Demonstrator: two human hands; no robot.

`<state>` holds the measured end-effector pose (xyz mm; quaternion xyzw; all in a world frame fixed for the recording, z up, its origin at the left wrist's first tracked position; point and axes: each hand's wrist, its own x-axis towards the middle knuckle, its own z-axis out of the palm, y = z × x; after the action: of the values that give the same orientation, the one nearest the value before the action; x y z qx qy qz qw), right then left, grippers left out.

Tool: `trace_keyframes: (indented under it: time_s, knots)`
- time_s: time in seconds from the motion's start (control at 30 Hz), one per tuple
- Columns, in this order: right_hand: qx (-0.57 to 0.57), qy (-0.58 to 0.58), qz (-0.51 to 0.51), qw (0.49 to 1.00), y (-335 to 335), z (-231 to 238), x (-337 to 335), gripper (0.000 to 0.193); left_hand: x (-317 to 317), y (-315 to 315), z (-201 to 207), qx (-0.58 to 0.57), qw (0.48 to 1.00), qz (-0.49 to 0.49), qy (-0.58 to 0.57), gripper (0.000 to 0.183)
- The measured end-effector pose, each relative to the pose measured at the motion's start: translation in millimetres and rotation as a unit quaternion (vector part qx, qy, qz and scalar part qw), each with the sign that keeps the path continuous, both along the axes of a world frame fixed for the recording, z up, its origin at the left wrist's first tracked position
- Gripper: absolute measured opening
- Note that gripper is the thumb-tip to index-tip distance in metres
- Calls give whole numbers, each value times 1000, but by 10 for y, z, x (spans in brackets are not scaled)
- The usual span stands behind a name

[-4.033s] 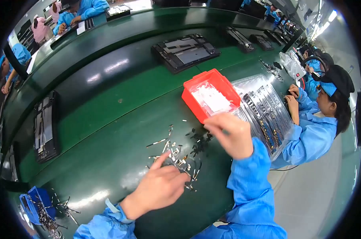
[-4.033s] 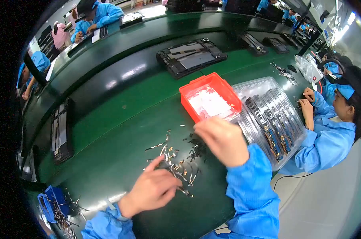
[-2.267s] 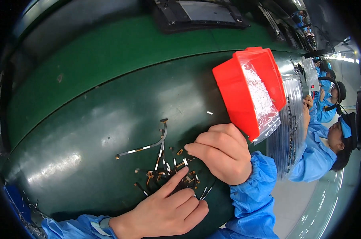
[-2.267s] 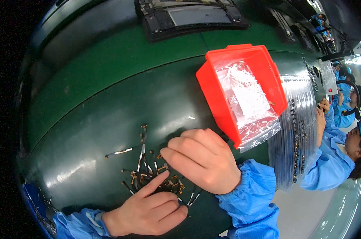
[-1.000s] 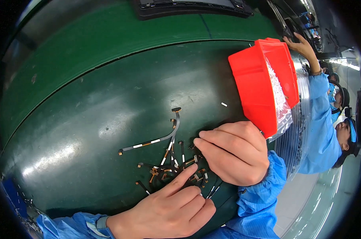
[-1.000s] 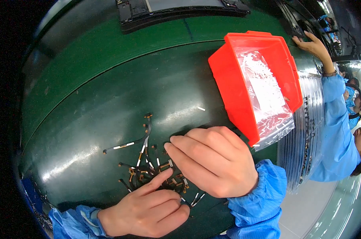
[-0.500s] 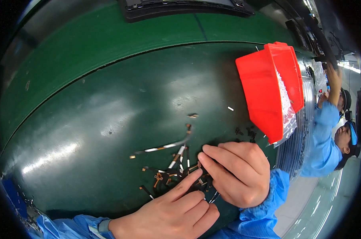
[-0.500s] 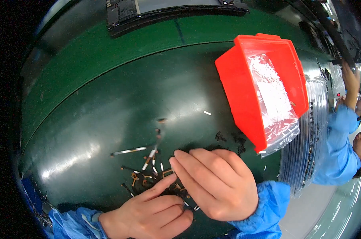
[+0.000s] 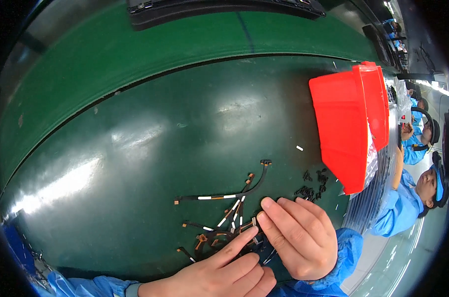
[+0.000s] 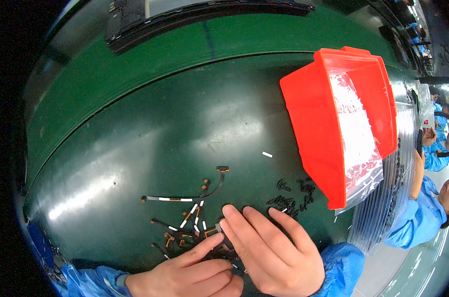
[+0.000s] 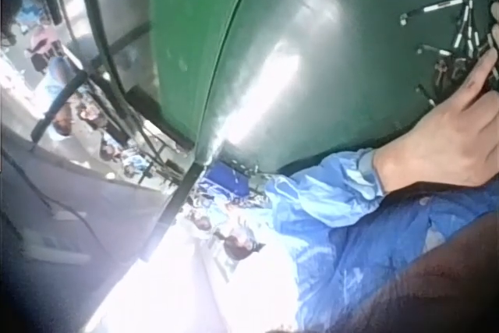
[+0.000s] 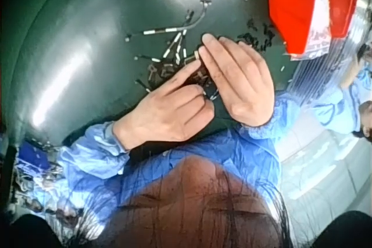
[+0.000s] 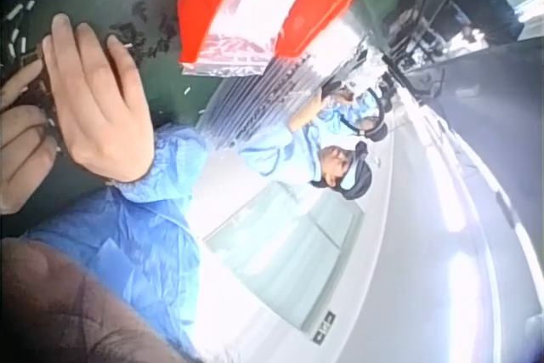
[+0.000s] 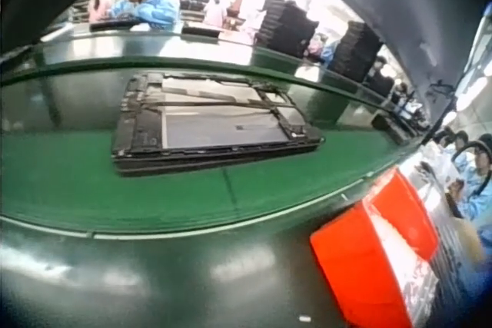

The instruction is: The person installs flexible ribbon cables into a tablet chassis by hand, connecting them to ribbon connectors within the electronic device.

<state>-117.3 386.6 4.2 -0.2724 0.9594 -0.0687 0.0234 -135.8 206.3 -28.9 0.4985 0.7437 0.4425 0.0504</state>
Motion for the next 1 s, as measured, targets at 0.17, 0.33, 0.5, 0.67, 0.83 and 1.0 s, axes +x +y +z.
trace_keyframes:
  time_s: [0.17,0.33,0.5,0.67,0.83,1.0]
  knots:
    - [37,-17,-17,999,-9,-51,98,32,38,26,-32,-14,1000,9,14,9]
    - [19,-11,-32,999,38,-48,126,31,119,125,-116,46,997,63,-6,9]
    - [1,31,-31,999,-54,-11,51,28,52,81,-30,-13,1000,-17,-4,9]
    - [-58,44,-46,996,75,-104,24,26,235,311,-116,145,971,147,-119,7]
    - [-214,37,-18,976,172,-225,-64,37,101,-30,-97,17,999,-5,26,8]
    - [-319,57,-171,930,157,-91,-72,30,168,-250,251,35,988,71,-133,17]
